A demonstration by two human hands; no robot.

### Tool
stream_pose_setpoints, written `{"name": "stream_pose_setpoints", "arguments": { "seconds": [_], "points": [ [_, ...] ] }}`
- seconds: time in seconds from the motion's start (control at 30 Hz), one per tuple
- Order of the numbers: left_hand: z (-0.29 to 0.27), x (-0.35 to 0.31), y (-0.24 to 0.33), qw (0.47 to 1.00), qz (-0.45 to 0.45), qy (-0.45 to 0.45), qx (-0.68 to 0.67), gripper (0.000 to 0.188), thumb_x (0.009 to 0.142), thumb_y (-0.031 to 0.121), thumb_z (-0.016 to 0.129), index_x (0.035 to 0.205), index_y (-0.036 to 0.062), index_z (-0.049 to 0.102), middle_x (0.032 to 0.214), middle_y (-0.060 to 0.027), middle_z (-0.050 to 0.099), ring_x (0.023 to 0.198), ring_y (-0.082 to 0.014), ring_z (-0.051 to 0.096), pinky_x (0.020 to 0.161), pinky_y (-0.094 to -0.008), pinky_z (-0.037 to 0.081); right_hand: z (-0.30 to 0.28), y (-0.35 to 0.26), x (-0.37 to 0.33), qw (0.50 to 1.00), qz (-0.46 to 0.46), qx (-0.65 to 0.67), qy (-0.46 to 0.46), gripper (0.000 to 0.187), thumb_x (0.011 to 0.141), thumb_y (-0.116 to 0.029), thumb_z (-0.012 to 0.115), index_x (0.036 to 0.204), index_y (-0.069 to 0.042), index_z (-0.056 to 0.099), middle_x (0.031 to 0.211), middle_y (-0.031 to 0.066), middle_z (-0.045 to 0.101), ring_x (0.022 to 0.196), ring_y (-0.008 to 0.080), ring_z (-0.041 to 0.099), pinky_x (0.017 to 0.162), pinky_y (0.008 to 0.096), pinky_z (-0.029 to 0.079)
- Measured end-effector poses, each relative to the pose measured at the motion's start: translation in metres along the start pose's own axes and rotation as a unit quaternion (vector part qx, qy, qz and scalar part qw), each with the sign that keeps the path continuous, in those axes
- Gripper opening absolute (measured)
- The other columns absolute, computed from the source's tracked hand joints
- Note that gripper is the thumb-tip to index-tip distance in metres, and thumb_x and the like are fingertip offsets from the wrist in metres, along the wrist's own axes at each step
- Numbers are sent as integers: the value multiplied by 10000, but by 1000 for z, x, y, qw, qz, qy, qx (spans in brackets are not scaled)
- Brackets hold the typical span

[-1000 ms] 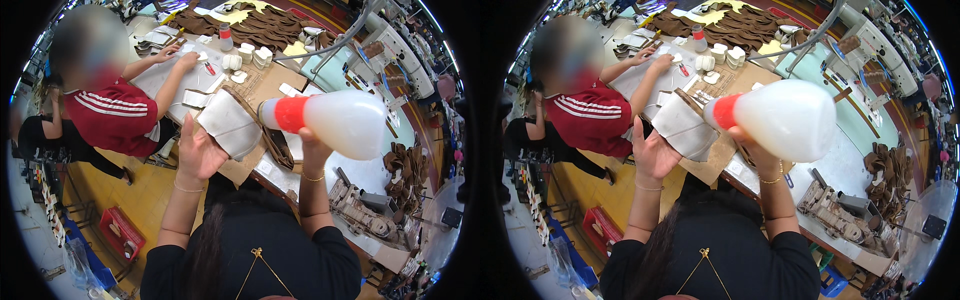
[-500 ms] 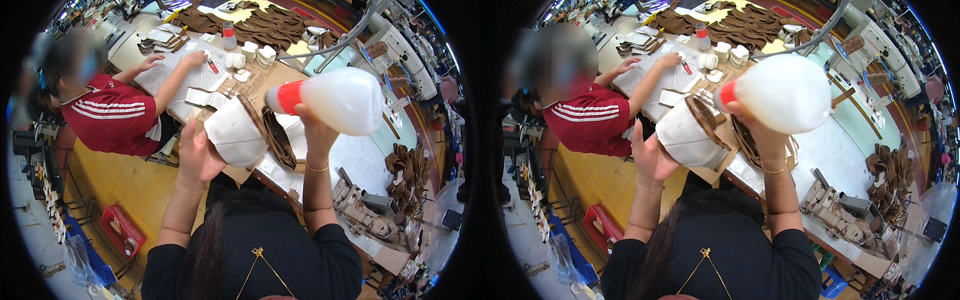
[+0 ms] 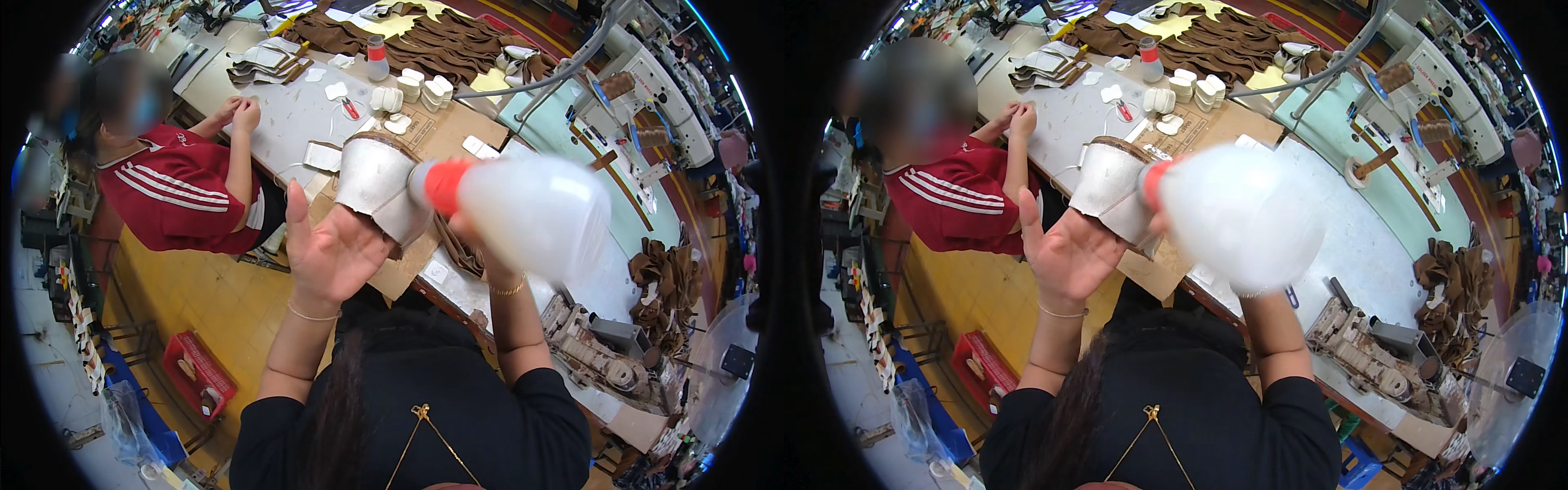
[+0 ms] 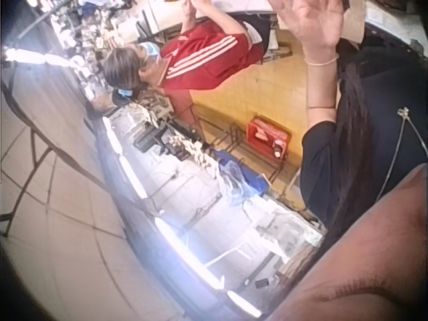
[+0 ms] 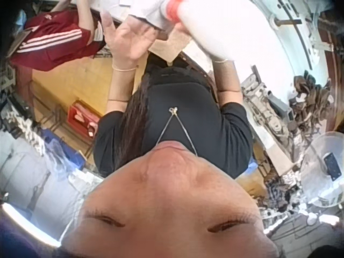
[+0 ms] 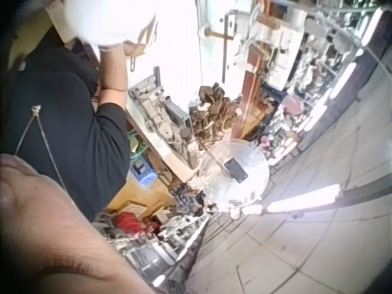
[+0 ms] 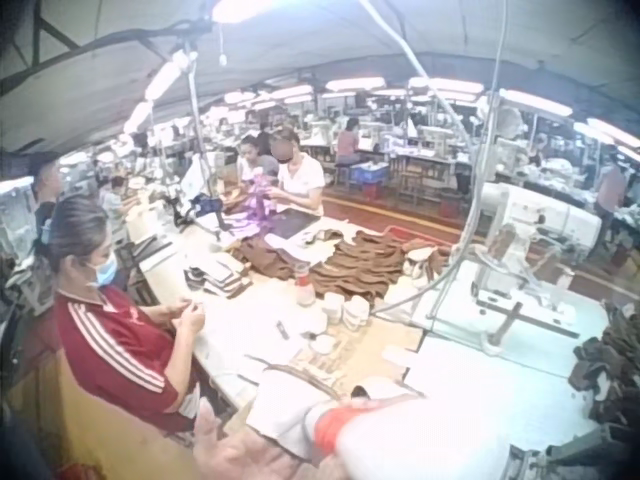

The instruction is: The person applies glue from a squeeze bottle to the edges of white shoe parts held in the left hand. The person repeatedly picks up parts, applies glue, and places them on the table while another worker sews nearby.

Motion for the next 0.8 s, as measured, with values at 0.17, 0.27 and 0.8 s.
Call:
{"name": "stream_pose_setpoints", "arguments": {
  "seconds": [0.17, 0.27, 0.8],
  "points": [
    [0, 4, -2, 999, 23, -4, 27, 966, 774, 727, 276, 1362, -31, 159, 1401, -175, 252, 1286, -300, 258, 1052, -400, 206, 7, -13, -9, 998, -18, -41, -37, 438, 701, -234, 741, 1064, -57, 573, 1059, 72, 589, 988, 180, 551, 876, 320, 428],
    [0, 1, 0, 999, 27, -33, 1, 961, 777, 726, 267, 1364, -27, 155, 1403, -174, 248, 1288, -300, 254, 1051, -403, 208, 7, -28, -13, 993, -34, -95, -63, 519, 692, -263, 747, 1118, -59, 533, 1080, 59, 577, 1045, 157, 530, 904, 319, 421],
    [11, -6, 7, 993, 84, 0, -86, 868, 818, 667, 295, 1342, -23, 235, 1361, -182, 324, 1245, -317, 335, 1040, -444, 238, -4, -19, -3, 969, -167, 146, 107, 765, 584, -378, 798, 1141, -44, 393, 1112, 156, 529, 1062, 328, 519, 934, 486, 403]
  ]
}}
Point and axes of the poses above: each hand's wrist, its own x-axis towards the middle knuckle, its own z-axis out of the palm, y = z × x, the point moved 1 cm from there along x, towards the middle knuckle
